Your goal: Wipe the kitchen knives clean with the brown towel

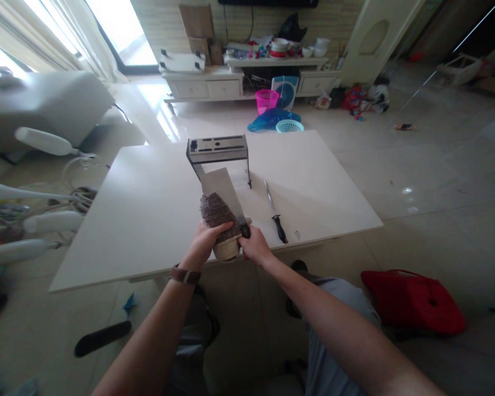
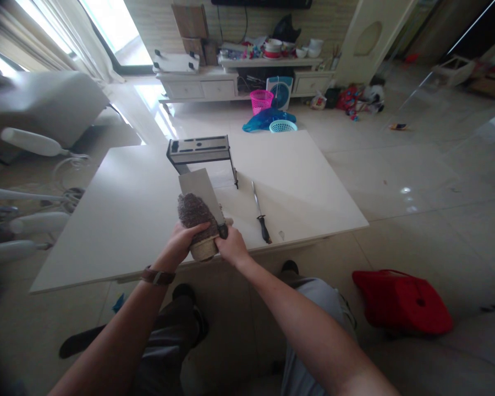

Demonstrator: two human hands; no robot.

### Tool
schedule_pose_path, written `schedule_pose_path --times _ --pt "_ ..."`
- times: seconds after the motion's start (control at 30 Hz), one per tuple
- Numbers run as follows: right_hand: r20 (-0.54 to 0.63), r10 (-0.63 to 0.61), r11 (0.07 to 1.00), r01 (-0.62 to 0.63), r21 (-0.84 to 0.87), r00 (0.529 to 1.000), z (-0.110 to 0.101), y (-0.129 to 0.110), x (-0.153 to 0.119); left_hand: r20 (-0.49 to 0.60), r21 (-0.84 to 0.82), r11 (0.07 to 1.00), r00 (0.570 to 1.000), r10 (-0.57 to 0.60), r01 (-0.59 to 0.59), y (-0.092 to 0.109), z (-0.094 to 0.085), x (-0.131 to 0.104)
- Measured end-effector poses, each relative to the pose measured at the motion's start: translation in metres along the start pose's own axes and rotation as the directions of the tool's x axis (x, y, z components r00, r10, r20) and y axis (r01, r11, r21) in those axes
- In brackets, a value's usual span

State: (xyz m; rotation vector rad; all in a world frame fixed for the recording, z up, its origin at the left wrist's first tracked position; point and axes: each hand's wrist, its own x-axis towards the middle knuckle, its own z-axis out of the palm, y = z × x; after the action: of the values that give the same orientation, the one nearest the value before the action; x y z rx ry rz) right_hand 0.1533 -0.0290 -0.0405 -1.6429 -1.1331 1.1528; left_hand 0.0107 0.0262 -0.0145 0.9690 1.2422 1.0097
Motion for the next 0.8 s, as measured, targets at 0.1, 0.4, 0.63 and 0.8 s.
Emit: schedule_pose_path --times 0.1,0.4,0.63,0.8 --pt "-0.004 0.004 1.0 -0.004 -0.003 1.0 -0.0001 -0.0002 -0.0003 -0.005 -0.004 1.0 1.0 -0.004 0.004 -0.0007 0.0003 0.0" --pt "0.001 0.004 1.0 -0.004 -0.016 1.0 -0.0007 -0.0013 -0.0004 0.003 -0.002 1.0 1.0 -0.007 0.007 -0.0001 -0.0003 -0.0008" --pt "0.009 0.021 1.0 -0.021 -0.01 1.0 -0.0021 -0.0036 -0.0028 0.012 -0.004 1.0 1.0 -0.016 0.016 -0.0032 0.0004 0.0007" --pt "0.021 0.007 1.0 -0.007 0.012 1.0 -0.0038 -0.003 -0.0012 0.019 0.01 1.0 1.0 -0.015 0.015 -0.0008 -0.0001 0.001"
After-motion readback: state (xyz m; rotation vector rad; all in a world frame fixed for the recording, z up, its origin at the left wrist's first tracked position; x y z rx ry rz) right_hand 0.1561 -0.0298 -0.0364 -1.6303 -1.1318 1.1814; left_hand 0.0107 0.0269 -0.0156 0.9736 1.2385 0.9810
